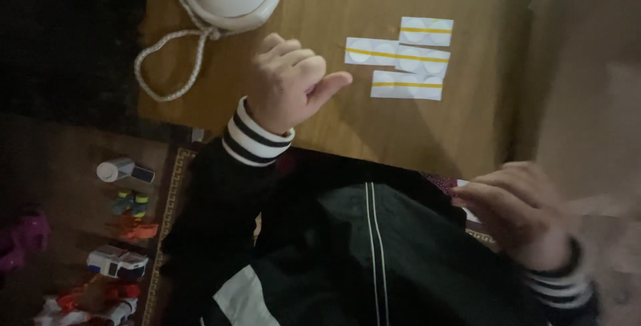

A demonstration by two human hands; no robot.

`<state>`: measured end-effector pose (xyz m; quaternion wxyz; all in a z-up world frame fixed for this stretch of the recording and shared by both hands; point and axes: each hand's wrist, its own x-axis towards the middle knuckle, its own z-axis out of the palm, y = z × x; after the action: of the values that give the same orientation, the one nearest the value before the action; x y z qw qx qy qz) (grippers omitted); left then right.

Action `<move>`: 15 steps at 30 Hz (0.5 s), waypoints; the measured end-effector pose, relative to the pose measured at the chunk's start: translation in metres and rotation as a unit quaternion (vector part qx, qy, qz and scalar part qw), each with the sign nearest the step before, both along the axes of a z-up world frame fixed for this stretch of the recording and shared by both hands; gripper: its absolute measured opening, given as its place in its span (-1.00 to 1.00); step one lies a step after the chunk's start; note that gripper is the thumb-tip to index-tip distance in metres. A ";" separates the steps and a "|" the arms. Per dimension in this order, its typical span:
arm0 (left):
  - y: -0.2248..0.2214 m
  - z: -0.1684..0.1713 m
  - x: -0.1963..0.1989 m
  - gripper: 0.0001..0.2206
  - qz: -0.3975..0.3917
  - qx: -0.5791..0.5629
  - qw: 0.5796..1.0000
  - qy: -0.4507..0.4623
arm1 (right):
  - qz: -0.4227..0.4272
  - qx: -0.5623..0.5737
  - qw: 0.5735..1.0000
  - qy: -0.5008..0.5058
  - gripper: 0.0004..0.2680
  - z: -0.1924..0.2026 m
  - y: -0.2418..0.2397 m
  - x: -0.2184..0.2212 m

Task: Cutting and peeling thin yellow adhesive strips from a backing sheet using a utility knife

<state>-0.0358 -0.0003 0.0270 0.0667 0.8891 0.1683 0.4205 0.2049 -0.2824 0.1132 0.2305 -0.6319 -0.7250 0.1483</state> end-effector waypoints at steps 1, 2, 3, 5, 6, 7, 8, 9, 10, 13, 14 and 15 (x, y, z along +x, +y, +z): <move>-0.003 0.003 0.000 -0.49 -0.007 -0.009 1.000 0.001 | -0.038 0.025 0.998 0.051 -0.89 -0.011 -0.004 -0.007; -0.006 0.005 0.001 -0.50 -0.015 -0.017 1.000 0.003 | -0.076 0.049 0.991 0.101 -0.80 -0.022 -0.008 -0.014; -0.010 0.012 0.006 -0.50 -0.018 -0.017 1.000 0.003 | -0.079 0.050 0.990 0.101 -0.80 -0.031 -0.005 -0.016; -0.018 0.026 0.014 -0.51 -0.051 -0.036 0.998 -0.006 | -0.013 0.063 0.992 0.108 -0.67 -0.049 0.000 -0.019; -0.019 0.034 0.020 -0.51 -0.053 -0.036 0.998 -0.005 | -0.015 0.063 0.992 0.109 -0.67 -0.058 -0.001 -0.017; -0.020 0.042 0.025 -0.50 -0.071 -0.032 0.997 -0.002 | -0.008 0.049 0.994 0.100 -0.64 -0.068 -0.001 -0.016; -0.021 0.050 0.031 -0.49 -0.089 -0.028 0.996 0.001 | 0.000 0.035 0.995 0.092 -0.61 -0.077 -0.002 -0.014; -0.020 0.058 0.038 -0.49 -0.090 -0.025 0.996 0.001 | -0.002 0.038 0.995 0.092 -0.61 -0.079 -0.001 -0.014; -0.018 0.066 0.045 -0.51 -0.105 -0.018 0.994 -0.008 | -0.021 0.048 0.994 0.095 -0.62 -0.080 0.000 -0.015; -0.009 0.077 0.069 -0.55 -0.127 -0.018 0.991 -0.034 | -0.043 0.065 0.991 0.105 -0.65 -0.090 0.002 -0.008; -0.005 0.078 0.078 -0.56 -0.137 -0.029 0.989 -0.050 | -0.050 0.070 0.990 0.112 -0.65 -0.093 0.001 -0.005; 0.001 0.075 0.087 -0.56 -0.137 -0.029 0.989 -0.048 | -0.049 0.070 0.990 0.113 -0.65 -0.090 0.005 -0.007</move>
<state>0.0510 0.0008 0.1018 0.1572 0.8800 0.0539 0.4449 0.1976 -0.2776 0.0230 0.3621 -0.6281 -0.6708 0.1560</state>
